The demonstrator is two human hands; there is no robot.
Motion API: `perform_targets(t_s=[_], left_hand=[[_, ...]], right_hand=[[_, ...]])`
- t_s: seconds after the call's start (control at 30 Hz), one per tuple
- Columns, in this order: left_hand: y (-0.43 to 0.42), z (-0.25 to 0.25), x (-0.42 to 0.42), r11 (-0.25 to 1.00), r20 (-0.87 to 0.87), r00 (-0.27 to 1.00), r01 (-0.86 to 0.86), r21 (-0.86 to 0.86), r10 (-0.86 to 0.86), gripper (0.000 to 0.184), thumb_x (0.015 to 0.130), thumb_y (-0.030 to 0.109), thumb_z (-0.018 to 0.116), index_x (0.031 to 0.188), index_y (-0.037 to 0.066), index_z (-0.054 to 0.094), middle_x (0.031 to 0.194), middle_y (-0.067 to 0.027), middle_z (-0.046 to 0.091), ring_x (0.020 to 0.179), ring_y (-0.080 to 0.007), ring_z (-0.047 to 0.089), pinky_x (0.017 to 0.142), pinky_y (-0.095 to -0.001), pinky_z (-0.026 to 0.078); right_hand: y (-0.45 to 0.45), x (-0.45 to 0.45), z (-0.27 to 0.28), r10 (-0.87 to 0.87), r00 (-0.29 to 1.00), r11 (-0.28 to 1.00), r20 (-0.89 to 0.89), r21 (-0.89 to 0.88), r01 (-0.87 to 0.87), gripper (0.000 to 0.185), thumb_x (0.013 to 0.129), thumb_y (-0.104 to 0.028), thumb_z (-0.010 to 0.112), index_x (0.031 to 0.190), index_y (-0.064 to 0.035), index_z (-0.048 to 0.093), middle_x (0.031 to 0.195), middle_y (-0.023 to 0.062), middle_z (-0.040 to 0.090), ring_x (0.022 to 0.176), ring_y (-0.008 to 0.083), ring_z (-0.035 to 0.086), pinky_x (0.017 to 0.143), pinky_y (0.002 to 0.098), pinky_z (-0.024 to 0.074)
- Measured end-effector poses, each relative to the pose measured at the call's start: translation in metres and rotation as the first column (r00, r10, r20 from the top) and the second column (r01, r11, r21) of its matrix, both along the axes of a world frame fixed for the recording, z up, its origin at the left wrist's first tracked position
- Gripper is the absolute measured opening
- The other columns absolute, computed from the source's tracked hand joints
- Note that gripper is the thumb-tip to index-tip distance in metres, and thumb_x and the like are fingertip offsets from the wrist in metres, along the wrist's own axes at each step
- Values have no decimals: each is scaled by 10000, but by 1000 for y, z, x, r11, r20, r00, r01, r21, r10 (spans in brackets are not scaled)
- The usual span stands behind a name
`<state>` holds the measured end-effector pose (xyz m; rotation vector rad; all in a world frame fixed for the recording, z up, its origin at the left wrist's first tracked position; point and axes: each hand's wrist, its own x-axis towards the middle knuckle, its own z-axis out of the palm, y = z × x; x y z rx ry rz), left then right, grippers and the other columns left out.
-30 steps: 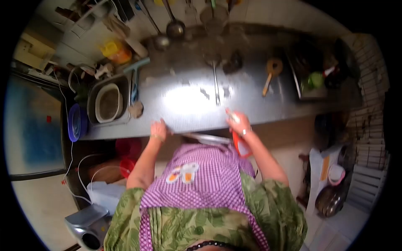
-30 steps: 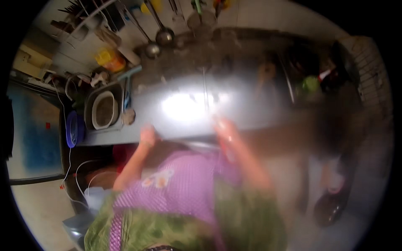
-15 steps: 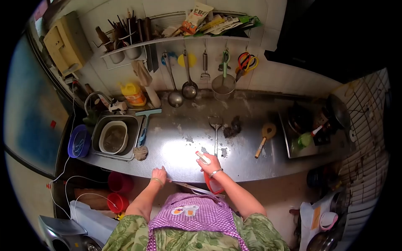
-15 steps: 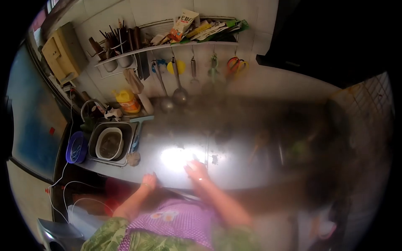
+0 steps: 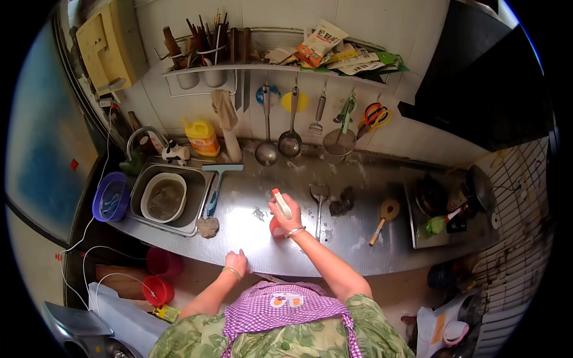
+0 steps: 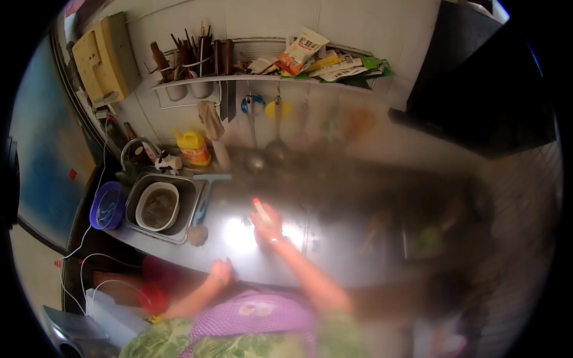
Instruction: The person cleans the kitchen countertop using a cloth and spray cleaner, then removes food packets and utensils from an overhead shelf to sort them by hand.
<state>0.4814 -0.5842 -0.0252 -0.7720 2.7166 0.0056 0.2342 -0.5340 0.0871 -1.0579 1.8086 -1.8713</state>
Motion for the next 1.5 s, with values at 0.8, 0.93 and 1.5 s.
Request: perform_targets(t_s=[0.8, 0.93, 1.5], left_hand=[[-130, 181, -53, 870, -753, 441, -173, 462, 487, 282, 795, 202, 696, 1003, 12, 670, 766, -154, 659, 666, -290, 630, 637, -373, 492], [-172, 315, -150, 996, -998, -12, 67, 55, 56, 437, 823, 94, 683, 1242, 31, 573, 848, -100, 614, 741, -208, 586, 693, -318, 478], [-245, 455, -375, 917, -635, 668, 209, -341, -388, 619, 792, 294, 703, 1347, 196, 445, 1114, -170, 581, 1054, -379, 550, 866, -445, 466]], right_hand=[[61, -137, 70, -48, 992, 912, -120, 399, 93, 337, 848, -61, 632, 1174, 1, 570, 993, 92, 664, 826, 158, 658, 722, 278, 548], [50, -194, 202, -224, 970, 969, 97, 126, 211, 326, 892, -163, 621, 1173, -7, 567, 1000, 101, 655, 825, 176, 664, 677, 276, 548], [-30, -345, 341, -483, 851, 873, 206, 36, 486, 706, 690, -367, 819, 1225, -13, 523, 1231, 117, 544, 1064, 231, 527, 829, 366, 438]])
